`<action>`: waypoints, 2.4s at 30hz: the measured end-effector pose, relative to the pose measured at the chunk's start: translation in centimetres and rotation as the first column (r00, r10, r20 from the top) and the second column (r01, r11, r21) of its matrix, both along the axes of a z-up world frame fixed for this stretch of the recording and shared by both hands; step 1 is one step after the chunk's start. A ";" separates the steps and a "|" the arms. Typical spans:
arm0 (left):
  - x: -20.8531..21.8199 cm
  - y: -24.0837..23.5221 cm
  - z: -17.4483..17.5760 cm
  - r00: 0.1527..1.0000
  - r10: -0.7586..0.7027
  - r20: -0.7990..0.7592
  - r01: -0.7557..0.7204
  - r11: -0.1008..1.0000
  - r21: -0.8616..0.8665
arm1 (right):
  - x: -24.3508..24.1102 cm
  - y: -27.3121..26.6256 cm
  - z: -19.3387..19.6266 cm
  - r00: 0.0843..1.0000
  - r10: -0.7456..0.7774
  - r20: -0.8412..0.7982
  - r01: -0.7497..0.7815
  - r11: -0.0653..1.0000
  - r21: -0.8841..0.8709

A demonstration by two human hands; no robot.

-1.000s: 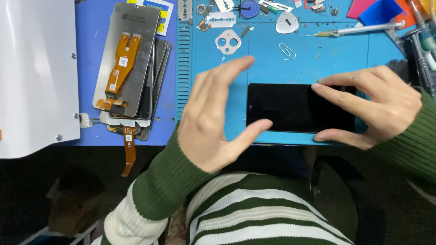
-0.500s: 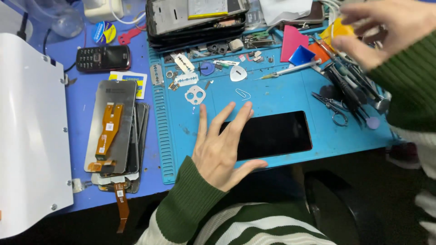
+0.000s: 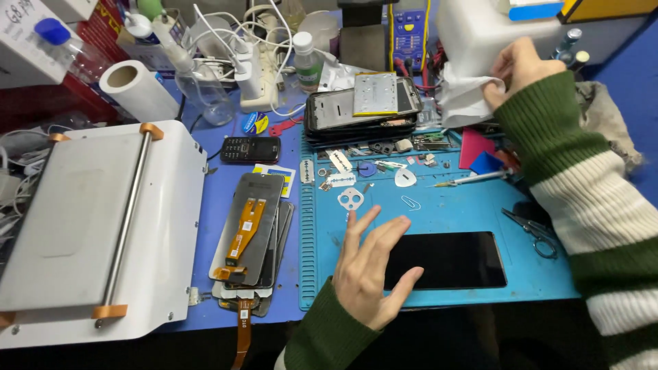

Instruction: Cleaning and prepping a smartphone screen using a cloth and liquid.

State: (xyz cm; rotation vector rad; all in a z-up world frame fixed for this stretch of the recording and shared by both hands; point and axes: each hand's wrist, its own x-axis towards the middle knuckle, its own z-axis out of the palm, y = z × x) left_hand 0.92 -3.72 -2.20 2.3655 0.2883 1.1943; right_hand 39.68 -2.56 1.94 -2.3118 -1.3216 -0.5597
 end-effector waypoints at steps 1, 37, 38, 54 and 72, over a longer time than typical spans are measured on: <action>-0.1 0.0 -0.2 1.000 -0.002 0.015 0.003 1.000 -0.020 | -0.4 -0.8 0.6 0.984 0.086 0.158 -0.094 0.995 0.044; -13.5 -1.2 4.1 0.939 0.331 0.096 -0.243 0.834 -0.495 | -28.4 -7.1 5.8 0.669 0.585 -0.457 -0.690 0.717 -0.093; -13.8 -1.1 3.6 0.910 0.412 0.045 -0.369 0.855 -0.363 | -28.4 -6.7 5.9 0.660 0.624 -0.418 -0.720 0.684 -0.117; -13.3 0.9 6.0 0.908 0.171 0.383 0.181 0.664 -0.725 | -27.8 -0.2 6.2 0.409 0.699 -0.586 -0.856 0.516 0.018; -17.6 -1.7 4.6 0.859 0.512 -0.015 -0.323 0.517 -0.793 | -30.8 37.1 1.1 0.705 0.664 -0.249 -0.605 0.746 0.278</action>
